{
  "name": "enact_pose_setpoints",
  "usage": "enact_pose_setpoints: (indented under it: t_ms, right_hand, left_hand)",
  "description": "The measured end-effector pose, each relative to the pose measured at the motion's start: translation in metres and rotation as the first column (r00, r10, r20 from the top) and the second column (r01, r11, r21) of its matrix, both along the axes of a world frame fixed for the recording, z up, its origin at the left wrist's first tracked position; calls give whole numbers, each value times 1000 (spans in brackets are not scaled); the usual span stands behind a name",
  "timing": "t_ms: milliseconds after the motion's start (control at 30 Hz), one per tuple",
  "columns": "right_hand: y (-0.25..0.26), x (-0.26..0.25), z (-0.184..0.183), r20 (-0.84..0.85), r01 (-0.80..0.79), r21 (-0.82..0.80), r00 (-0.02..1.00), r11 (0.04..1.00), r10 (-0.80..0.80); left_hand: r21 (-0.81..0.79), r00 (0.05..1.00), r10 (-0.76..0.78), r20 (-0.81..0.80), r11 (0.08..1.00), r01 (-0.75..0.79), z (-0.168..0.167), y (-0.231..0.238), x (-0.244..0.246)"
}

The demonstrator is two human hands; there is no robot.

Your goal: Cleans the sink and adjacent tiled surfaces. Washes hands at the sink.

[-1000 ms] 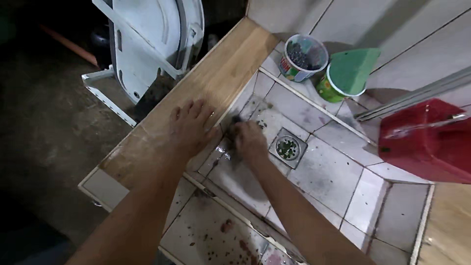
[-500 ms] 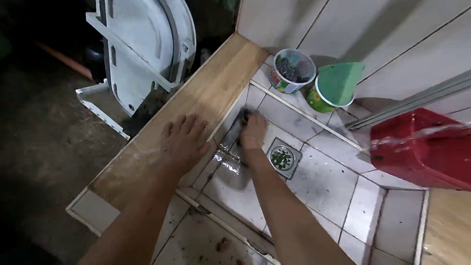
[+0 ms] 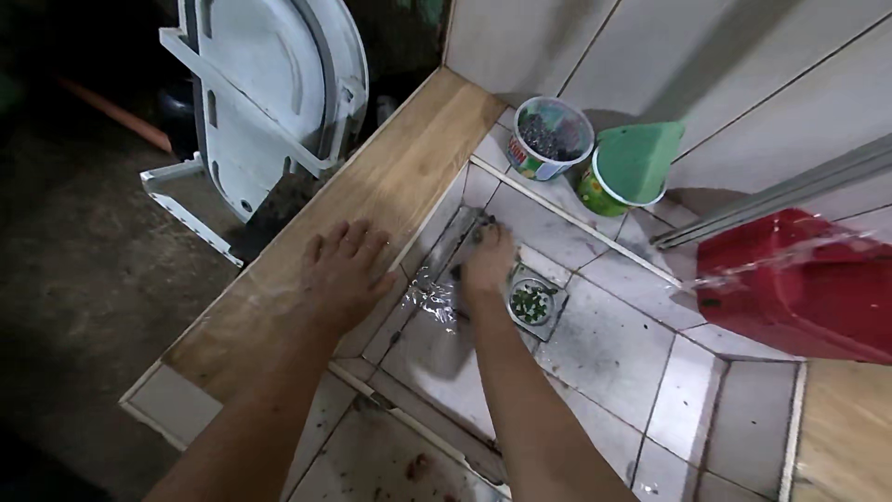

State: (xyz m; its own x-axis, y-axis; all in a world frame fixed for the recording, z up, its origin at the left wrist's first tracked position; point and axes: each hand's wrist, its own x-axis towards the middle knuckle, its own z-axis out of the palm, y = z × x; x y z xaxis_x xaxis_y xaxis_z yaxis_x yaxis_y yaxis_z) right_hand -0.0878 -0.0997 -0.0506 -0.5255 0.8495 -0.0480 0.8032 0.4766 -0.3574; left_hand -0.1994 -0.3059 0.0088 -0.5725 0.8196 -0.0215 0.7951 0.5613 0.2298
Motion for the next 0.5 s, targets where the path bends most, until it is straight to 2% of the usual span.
enact_pose_setpoints:
  t_ms: [100, 167, 233, 300, 367, 433, 500]
  right_hand:
    - [-7, 44, 9, -21, 91, 20, 996, 996, -91]
    - [-30, 62, 19, -124, 40, 39, 992, 998, -35]
    - [-73, 71, 20, -194, -202, 55, 959, 978, 209]
    - [-116, 72, 5, -208, -478, 45, 855, 877, 476]
    - [-126, 63, -9, -209, -623, 15, 763, 782, 612]
    - [-101, 46, 3, -104, -601, -105, 799, 792, 592]
    - [-61, 35, 8, 10, -469, -126, 881, 874, 474]
  left_hand:
    - [32, 1000, -10, -2, 999, 10, -3, 0, 1]
    - [45, 1000, -12, -5, 999, 13, -3, 0, 0]
    - [26, 1000, -4, 0, 1000, 4, -3, 0, 0]
    - [1, 1000, 2, 15, 1000, -2, 0, 1, 0]
    - [-8, 1000, 6, 23, 1000, -6, 3, 3, 1]
    - [-4, 1000, 8, 23, 1000, -7, 3, 3, 0]
    - [3, 1000, 1, 25, 1000, -1, 2, 1, 0]
